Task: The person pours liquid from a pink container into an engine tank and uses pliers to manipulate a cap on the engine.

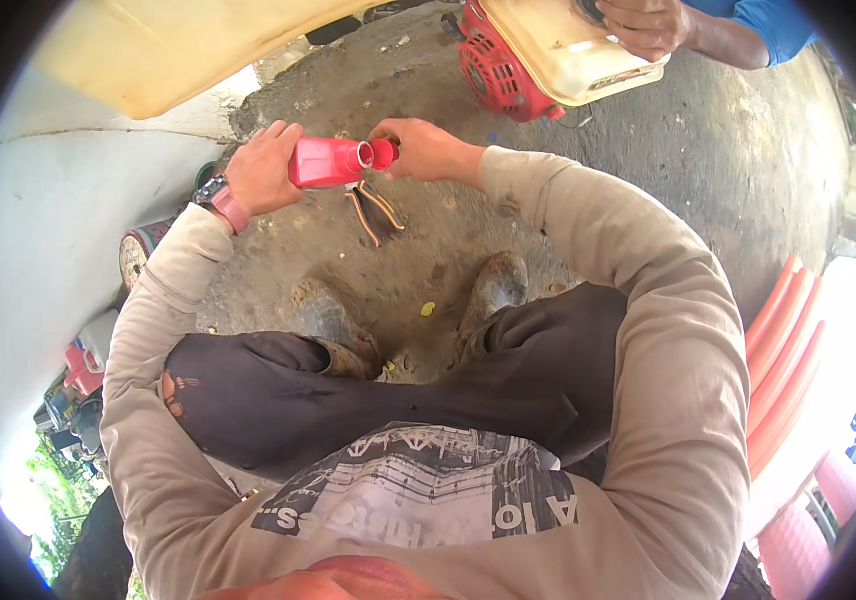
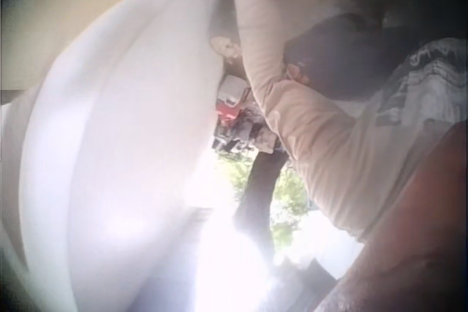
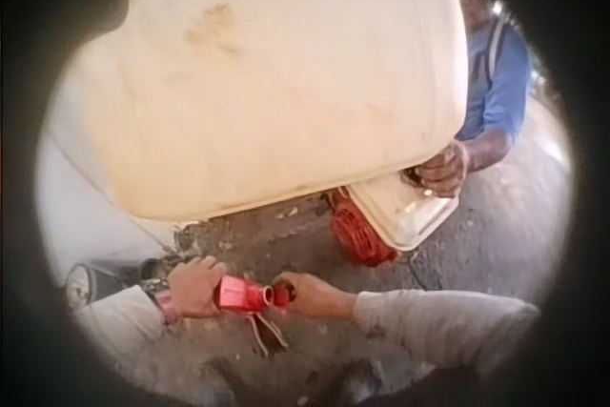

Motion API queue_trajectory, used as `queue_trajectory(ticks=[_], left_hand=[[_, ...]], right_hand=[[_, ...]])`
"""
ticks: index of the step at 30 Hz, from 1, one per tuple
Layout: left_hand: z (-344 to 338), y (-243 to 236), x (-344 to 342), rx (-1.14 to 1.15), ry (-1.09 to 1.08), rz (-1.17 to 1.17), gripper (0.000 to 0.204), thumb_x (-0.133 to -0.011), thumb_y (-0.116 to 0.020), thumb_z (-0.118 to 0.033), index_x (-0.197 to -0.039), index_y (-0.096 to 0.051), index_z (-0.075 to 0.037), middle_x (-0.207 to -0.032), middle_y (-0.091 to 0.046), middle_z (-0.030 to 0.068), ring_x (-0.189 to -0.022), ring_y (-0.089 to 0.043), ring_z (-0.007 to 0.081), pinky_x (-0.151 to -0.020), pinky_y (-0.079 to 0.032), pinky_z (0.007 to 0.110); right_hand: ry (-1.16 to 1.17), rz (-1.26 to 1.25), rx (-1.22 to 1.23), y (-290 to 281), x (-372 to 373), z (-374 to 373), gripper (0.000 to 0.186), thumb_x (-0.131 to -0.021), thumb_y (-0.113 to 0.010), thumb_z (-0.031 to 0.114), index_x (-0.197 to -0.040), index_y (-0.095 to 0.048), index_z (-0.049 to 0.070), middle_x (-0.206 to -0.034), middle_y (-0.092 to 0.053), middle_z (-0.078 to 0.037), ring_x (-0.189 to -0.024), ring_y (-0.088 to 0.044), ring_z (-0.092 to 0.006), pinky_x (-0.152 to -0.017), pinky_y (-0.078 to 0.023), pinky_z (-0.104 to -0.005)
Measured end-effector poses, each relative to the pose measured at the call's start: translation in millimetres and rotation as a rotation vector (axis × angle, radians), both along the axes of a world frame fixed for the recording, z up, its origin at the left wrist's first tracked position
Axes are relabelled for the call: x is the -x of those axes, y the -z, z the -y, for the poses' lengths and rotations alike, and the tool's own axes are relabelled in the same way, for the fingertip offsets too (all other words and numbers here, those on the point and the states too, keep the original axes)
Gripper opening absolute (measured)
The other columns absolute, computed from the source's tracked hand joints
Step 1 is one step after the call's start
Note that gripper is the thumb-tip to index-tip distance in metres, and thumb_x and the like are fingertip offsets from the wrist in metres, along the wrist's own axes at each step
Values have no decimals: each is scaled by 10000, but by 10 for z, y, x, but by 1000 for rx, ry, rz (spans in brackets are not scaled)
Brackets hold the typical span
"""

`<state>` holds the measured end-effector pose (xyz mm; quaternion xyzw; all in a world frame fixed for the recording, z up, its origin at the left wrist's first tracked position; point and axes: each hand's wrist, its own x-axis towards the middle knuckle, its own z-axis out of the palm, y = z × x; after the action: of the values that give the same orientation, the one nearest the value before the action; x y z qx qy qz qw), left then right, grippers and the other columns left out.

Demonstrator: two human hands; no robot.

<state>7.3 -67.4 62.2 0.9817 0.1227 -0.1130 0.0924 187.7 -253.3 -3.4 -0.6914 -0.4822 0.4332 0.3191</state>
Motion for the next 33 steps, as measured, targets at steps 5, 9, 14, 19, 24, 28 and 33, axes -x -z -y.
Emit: queue_trajectory(ticks=[5, 9, 14, 19, 24, 28, 33], left_hand=[[7, 16, -25, -14, 29, 21, 468, -649, -724, -153, -1059, -509, -88, -1014, -554, 113, -997, -582, 347, -787, -530, 479], [23, -47, -64, -2, 44, 17, 486, -635, -716, -136, -1063, -502, -54, -979, -550, 143, -962, -571, 374, -808, -499, 459], [3, -50, -96, -43, 57, -23, 454, -659, -735, -175, -1045, -511, -95, -1002, -570, 114, -977, -597, 360, -774, -533, 486], [-9, -39, -104, -42, 60, -45, 465, -661, -745, -191, -1056, -517, -101, -1020, -579, 110, -997, -601, 358, -775, -535, 488], [-12, -48, -116, -47, 54, -76, 473, -660, -749, -197, -1064, -522, -105, -1035, -582, 109, -1010, -600, 355, -781, -534, 487], [8, -94, -148, -64, 49, -117, 487, -668, -753, -205, -1088, -528, -103, -1059, -586, 110, -1030, -599, 351, -790, -534, 489], [42, -141, -155, -60, 53, -100, 447, -672, -728, -174, -1041, -501, -67, -986, -559, 137, -979, -580, 376, -800, -508, 474]], right_hand=[[6, -37, 12, 5, 1, 8, 504, -702, -780, 45, -1173, -599, 42, -1082, -692, -133, -942, -659, -244, -823, -511, -356], [13, -54, 11, 18, -13, 0, 513, -700, -779, 33, -1179, -596, 41, -1087, -691, -134, -949, -660, -242, -812, -516, -353], [3, -35, -6, 62, -7, -16, 513, -708, -793, 49, -1178, -585, 34, -1072, -690, -134, -961, -654, -249, -868, -498, -365], [-15, -7, 7, 78, 6, -36, 528, -706, -798, 66, -1185, -579, 33, -1080, -687, -138, -973, -656, -262, -874, -501, -372], [-36, -7, -28, 113, 10, -51, 530, -703, -799, 69, -1184, -579, 32, -1074, -688, -140, -968, -655, -259, -875, -501, -371], [-33, 3, -25, 115, 19, -57, 527, -703, -796, 61, -1183, -579, 29, -1069, -689, -144, -961, -658, -256, -872, -503, -370], [-39, -7, -33, 114, 24, -63, 530, -708, -792, 53, -1191, -576, 23, -1063, -692, -147, -947, -662, -242, -862, -509, -361]])
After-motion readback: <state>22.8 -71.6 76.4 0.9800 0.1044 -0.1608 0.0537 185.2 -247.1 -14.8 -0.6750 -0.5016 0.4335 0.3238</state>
